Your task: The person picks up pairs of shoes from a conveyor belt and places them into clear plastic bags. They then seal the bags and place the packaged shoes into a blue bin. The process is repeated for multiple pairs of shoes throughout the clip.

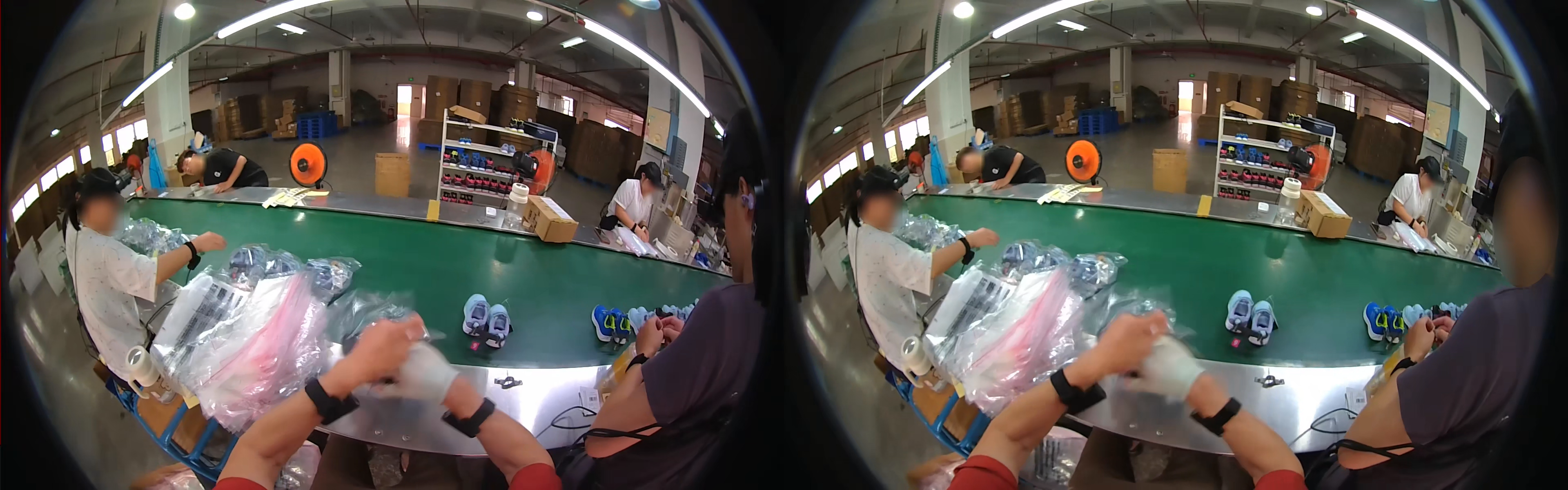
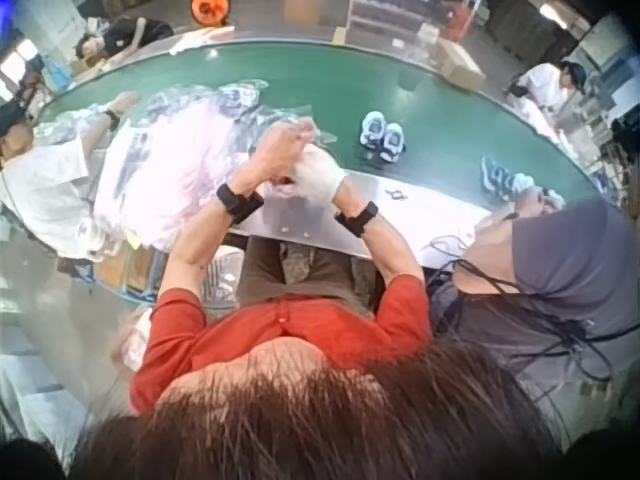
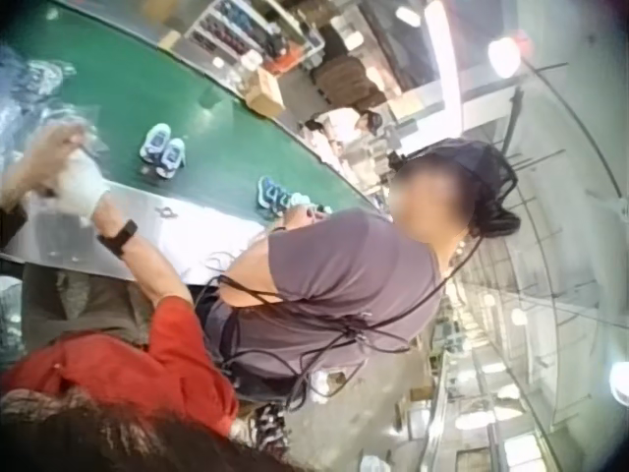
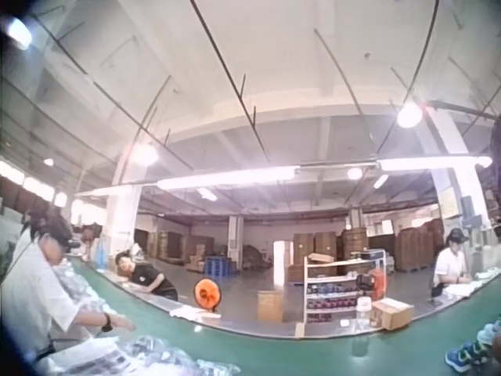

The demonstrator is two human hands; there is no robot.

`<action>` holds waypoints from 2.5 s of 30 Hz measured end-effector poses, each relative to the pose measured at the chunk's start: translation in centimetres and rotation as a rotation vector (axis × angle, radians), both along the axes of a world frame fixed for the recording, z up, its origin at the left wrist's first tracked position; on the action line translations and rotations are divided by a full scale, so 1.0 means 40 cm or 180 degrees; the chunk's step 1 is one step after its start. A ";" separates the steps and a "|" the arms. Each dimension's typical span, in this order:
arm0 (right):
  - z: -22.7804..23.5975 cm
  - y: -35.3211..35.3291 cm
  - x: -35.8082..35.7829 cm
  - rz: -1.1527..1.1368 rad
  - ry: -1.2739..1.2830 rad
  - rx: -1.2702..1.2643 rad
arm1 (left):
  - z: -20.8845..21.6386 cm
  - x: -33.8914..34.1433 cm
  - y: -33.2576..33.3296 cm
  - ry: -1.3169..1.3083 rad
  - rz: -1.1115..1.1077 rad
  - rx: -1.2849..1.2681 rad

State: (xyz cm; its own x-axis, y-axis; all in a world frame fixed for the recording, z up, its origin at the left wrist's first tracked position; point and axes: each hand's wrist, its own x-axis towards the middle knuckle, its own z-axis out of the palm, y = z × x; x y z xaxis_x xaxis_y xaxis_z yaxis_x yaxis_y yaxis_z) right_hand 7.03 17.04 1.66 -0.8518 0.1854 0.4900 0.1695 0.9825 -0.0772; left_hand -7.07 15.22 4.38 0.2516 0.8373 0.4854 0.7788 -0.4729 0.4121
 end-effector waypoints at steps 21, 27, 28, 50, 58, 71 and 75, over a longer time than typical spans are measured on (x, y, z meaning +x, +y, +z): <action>-0.068 0.013 -0.108 -0.1336 0.0003 -0.0740 | -0.092 -0.021 -0.219 -0.1030 0.0247 0.0127; -0.012 -0.003 -0.116 -0.1543 0.0703 -0.0882 | -0.100 -0.082 -0.203 -0.1010 0.0265 0.0462; -0.020 0.017 -0.127 -0.1614 0.0755 -0.0705 | -0.084 -0.041 -0.233 -0.0740 -0.0254 0.0458; -0.126 0.435 -0.321 -0.2828 0.0990 -0.0956 | -0.021 0.010 -0.023 -0.0144 0.1092 0.0354; -0.201 0.203 -0.156 -0.1880 0.0387 -0.2439 | 0.060 -0.045 -0.322 -0.1129 0.0124 -0.0339; -0.173 -0.012 -0.001 -0.1291 0.0668 -0.3236 | 0.125 -0.548 -0.244 0.1309 0.2515 -0.1770; -0.203 -0.049 0.052 -0.1464 0.0565 -0.3370 | 0.003 -0.653 -0.220 0.0663 0.1851 -0.1557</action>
State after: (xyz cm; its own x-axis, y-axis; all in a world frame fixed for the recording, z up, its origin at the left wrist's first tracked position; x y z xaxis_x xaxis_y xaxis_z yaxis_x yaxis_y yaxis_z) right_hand 9.12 15.09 -6.44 -0.5330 0.8460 0.0113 0.3971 0.2619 -0.8796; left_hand -33.21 6.40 4.49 -0.2472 0.9688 0.0189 0.9297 0.2316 0.2866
